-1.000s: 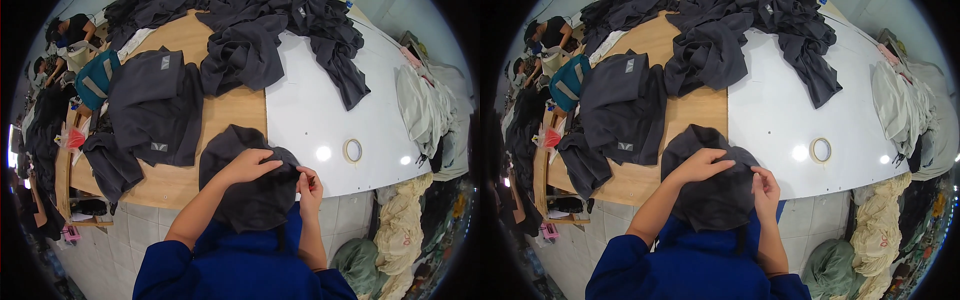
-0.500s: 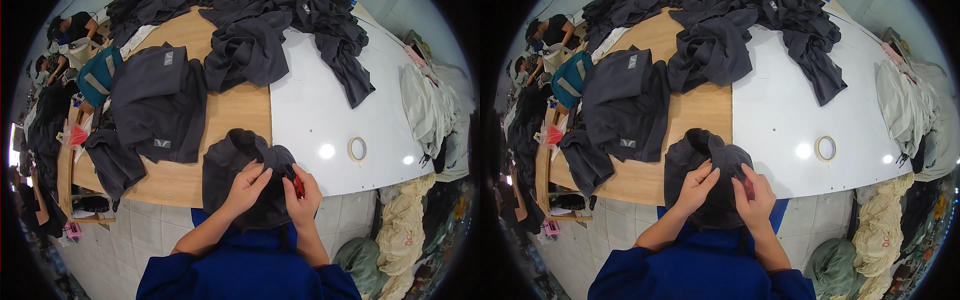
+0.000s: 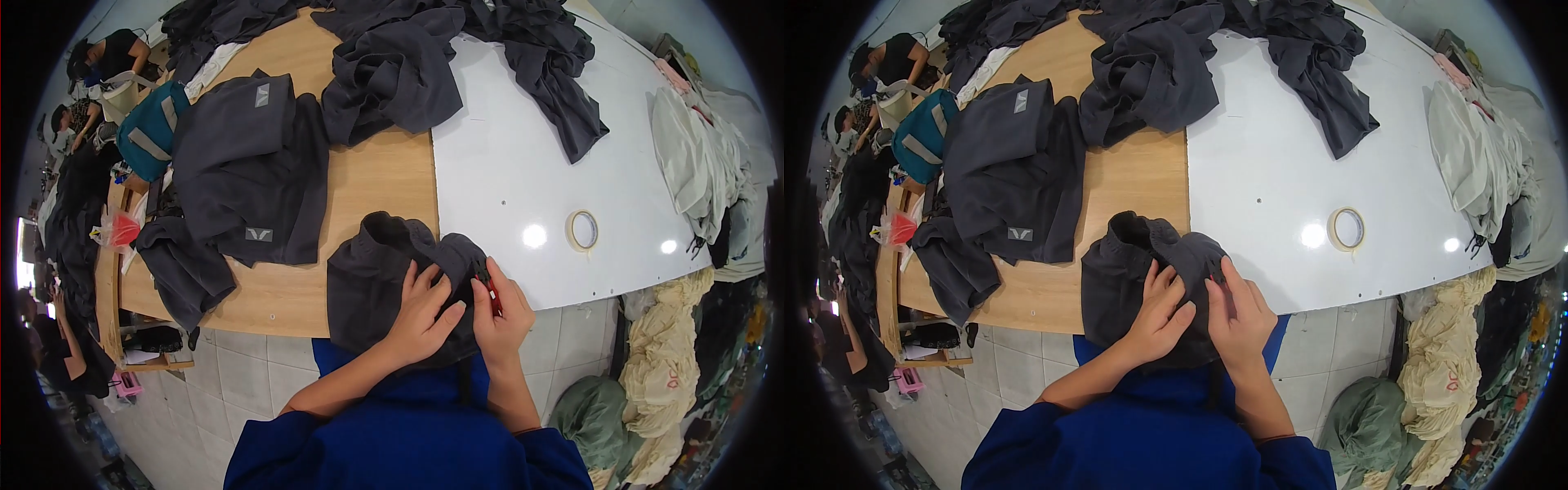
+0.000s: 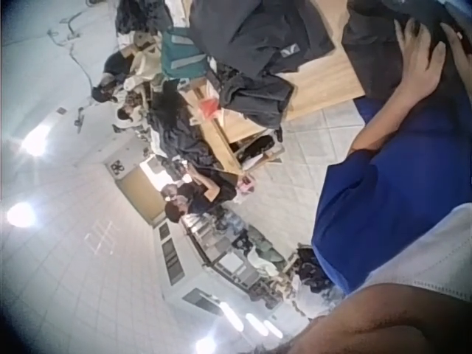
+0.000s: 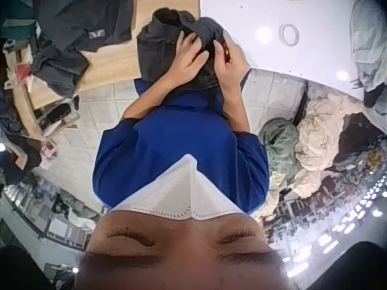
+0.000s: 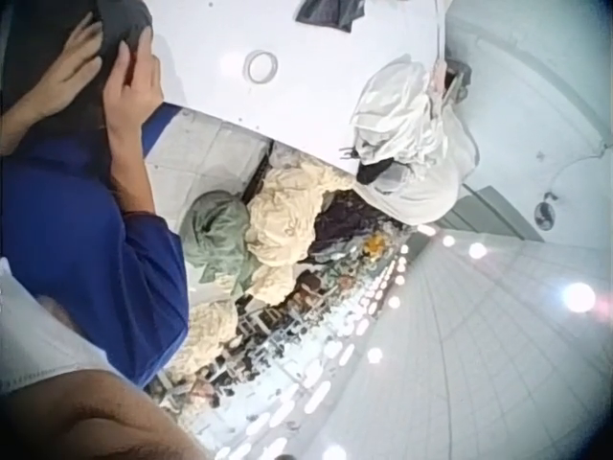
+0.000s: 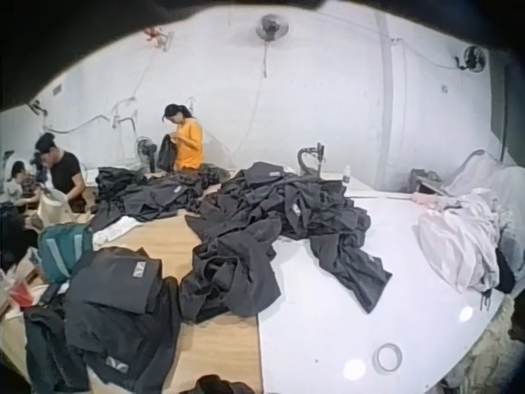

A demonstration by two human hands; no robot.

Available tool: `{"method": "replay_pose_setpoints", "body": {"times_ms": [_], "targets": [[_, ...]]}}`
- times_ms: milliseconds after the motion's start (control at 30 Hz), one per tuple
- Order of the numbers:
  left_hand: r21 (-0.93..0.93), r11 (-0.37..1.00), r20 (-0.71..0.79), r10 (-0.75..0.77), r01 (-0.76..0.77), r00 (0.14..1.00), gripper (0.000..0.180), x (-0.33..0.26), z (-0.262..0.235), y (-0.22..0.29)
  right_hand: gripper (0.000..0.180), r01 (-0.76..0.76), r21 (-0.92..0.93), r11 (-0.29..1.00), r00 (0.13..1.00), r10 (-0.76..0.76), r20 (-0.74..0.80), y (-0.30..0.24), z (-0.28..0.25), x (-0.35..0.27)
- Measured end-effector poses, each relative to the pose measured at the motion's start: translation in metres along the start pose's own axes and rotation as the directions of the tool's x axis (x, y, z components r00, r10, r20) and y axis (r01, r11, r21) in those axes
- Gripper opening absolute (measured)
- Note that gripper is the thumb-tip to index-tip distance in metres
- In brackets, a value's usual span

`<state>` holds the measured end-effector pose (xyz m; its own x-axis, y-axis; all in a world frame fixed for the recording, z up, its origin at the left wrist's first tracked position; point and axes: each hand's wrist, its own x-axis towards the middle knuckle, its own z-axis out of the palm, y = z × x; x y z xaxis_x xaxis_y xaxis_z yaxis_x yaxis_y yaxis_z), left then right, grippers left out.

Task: Trimming excess threads from dark grey shorts using small hand clippers.

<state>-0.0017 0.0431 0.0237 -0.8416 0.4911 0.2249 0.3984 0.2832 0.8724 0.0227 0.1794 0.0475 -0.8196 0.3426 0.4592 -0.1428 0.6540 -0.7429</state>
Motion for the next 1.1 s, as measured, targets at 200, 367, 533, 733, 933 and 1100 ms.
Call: {"method": "replay_pose_setpoints", "body": {"times_ms": [200, 367, 533, 733, 933, 1100], "targets": [[-0.055, 0.997, 0.056, -0.052, 0.055, 0.997, 0.052, -0.003, 0.004, -0.004, 0.031, 0.015, -0.022, 1.000, 1.000, -0.015, 0.000, 0.003, -0.001, -0.003], [-0.876, 0.095, 0.406, -0.385, 0.473, 0.829, 0.044, 0.002, 0.009, -0.001, 0.029, -0.137, 0.174, 0.975, 0.990, 0.141, -0.012, 0.017, 0.004, -0.008], [-0.832, -0.265, 0.554, -0.370, 0.487, 0.745, 0.049, 0.015, -0.009, 0.011, 0.028, -0.368, 0.535, 0.760, 0.929, 0.328, 0.173, 0.014, -0.002, -0.009], [-0.917, -0.008, 0.375, -0.360, 0.400, 0.854, 0.048, 0.010, -0.015, 0.008, 0.030, -0.308, 0.484, 0.819, 0.948, 0.308, 0.084, 0.012, -0.003, -0.006], [-0.949, 0.122, 0.236, -0.340, 0.291, 0.910, 0.050, 0.005, -0.015, 0.017, 0.036, 0.132, 0.090, 0.987, 0.991, -0.131, -0.015, 0.002, -0.001, -0.005], [-0.946, 0.131, 0.236, -0.347, 0.296, 0.908, 0.050, 0.004, -0.013, 0.015, 0.034, 0.184, 0.055, 0.981, 0.982, -0.182, -0.043, 0.004, 0.002, -0.002]]}}
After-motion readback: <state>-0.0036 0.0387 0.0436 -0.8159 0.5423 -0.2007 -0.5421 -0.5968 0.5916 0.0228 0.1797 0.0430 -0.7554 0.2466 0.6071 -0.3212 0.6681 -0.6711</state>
